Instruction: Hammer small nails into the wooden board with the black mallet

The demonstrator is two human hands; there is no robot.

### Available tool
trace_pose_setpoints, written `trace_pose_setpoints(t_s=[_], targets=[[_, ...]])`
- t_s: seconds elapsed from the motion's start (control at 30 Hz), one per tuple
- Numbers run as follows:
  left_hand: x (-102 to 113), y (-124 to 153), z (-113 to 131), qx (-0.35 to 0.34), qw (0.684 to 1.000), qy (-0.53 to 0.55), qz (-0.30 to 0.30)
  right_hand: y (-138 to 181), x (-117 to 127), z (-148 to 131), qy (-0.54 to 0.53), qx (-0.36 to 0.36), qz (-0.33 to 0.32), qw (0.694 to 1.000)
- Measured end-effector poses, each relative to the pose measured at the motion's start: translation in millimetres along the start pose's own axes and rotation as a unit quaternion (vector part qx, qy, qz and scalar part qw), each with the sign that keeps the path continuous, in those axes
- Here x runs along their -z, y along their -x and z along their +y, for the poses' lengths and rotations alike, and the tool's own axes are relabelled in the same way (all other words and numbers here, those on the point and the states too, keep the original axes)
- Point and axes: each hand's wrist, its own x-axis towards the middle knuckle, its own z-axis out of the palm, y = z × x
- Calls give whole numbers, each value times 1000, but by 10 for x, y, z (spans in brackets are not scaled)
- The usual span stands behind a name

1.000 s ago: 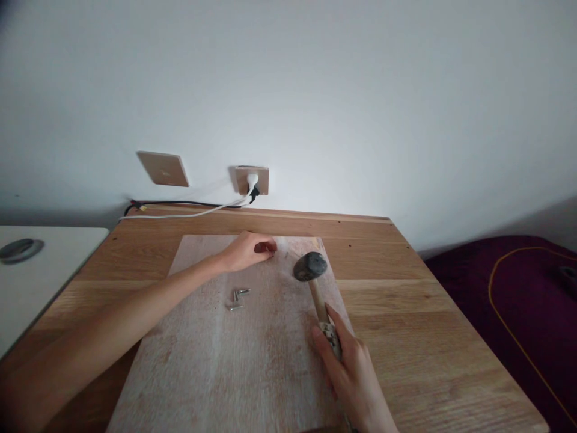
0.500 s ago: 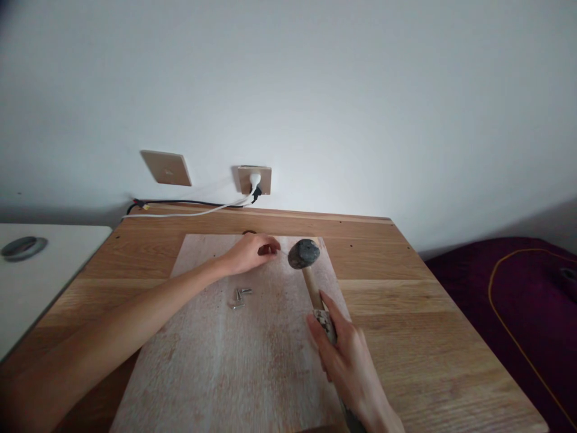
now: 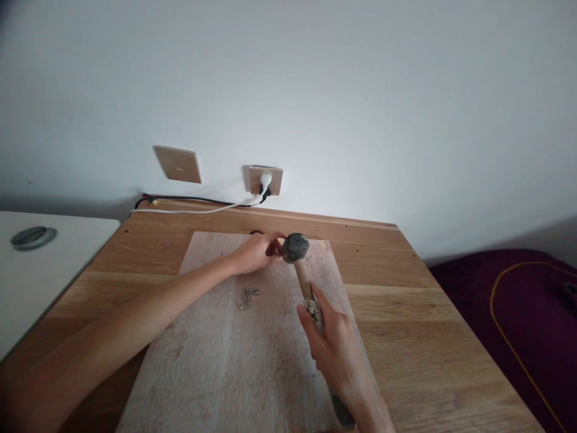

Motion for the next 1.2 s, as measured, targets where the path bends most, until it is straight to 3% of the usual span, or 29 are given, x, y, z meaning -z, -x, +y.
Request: trace_pose_setpoints(t_s=[0.27,0.37,0.53,0.7,1.07,1.2], targets=[[47,-2,34,-14,999,-37,-10,15,4,23,23,16,-5,1000],[224,91,87,-90,986,-137,-8,93,34,53,19,9,-10,1000],[576,494,307,-304,906,-282,-89,309,19,153,-21,-27,2,999],[564,817,426,-401,840,-350,-108,375,-49,227,-13,-30,3,999],[452,778,288,-452,799,-390,-79,339,-46,245,-49,-15,-1,999],[455,765,319,-456,799,-389,-58,314,-45,333,-47,-20,-12,999]])
